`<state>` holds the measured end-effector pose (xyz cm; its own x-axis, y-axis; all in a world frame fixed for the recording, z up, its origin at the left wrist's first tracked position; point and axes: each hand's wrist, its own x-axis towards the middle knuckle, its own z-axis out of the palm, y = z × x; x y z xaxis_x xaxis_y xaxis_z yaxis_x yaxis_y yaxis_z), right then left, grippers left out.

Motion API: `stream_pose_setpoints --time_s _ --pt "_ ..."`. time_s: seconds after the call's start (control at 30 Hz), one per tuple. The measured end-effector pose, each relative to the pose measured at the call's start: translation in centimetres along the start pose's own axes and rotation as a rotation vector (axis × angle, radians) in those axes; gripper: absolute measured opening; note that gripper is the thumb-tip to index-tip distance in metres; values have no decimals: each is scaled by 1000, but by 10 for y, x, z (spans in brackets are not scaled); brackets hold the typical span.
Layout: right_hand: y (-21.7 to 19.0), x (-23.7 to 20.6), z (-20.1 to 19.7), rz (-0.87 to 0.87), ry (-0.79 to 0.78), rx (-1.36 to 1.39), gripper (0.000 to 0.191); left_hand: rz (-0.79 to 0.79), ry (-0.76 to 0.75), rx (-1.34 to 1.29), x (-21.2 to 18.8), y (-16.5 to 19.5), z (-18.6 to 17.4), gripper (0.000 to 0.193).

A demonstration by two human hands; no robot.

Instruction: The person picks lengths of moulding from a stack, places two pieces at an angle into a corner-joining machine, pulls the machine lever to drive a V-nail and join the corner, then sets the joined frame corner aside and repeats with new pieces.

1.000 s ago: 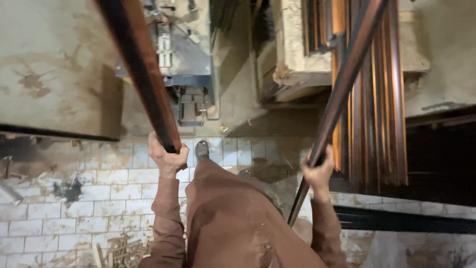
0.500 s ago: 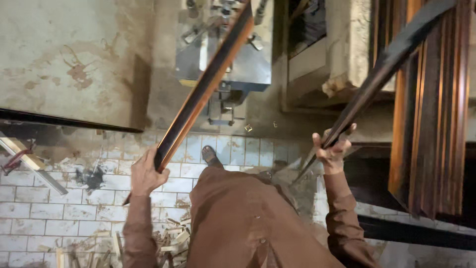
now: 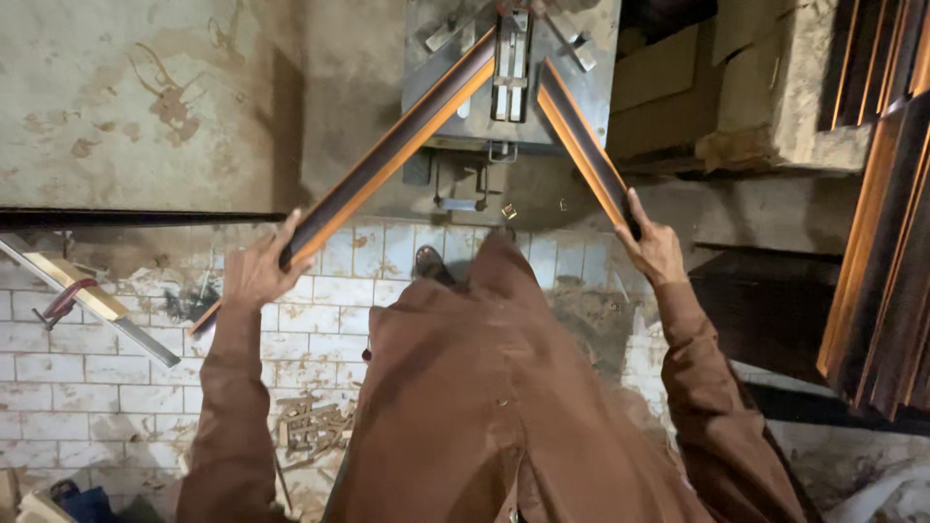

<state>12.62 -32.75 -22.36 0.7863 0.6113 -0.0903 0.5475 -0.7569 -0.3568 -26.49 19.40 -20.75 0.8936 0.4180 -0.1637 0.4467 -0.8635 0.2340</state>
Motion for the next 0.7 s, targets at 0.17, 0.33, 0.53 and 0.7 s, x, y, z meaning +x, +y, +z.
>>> stream_pose_setpoints --time_s 0.17,0.33,0.53,0.7 --pt "-15 39 -12 17 -66 26 76 106 49 -75 56 1 -20 83" --pt "-32 76 -17 -10 -62 -32 78 6 -44 -105 95 15 -34 82" --pt "-39 126 -23 -68 -19 -53 78 79 54 -101 102 21 -36 83" --pt "-38 146 -24 -72 -52 -109 79 68 36 -60 116 31 -34 84"
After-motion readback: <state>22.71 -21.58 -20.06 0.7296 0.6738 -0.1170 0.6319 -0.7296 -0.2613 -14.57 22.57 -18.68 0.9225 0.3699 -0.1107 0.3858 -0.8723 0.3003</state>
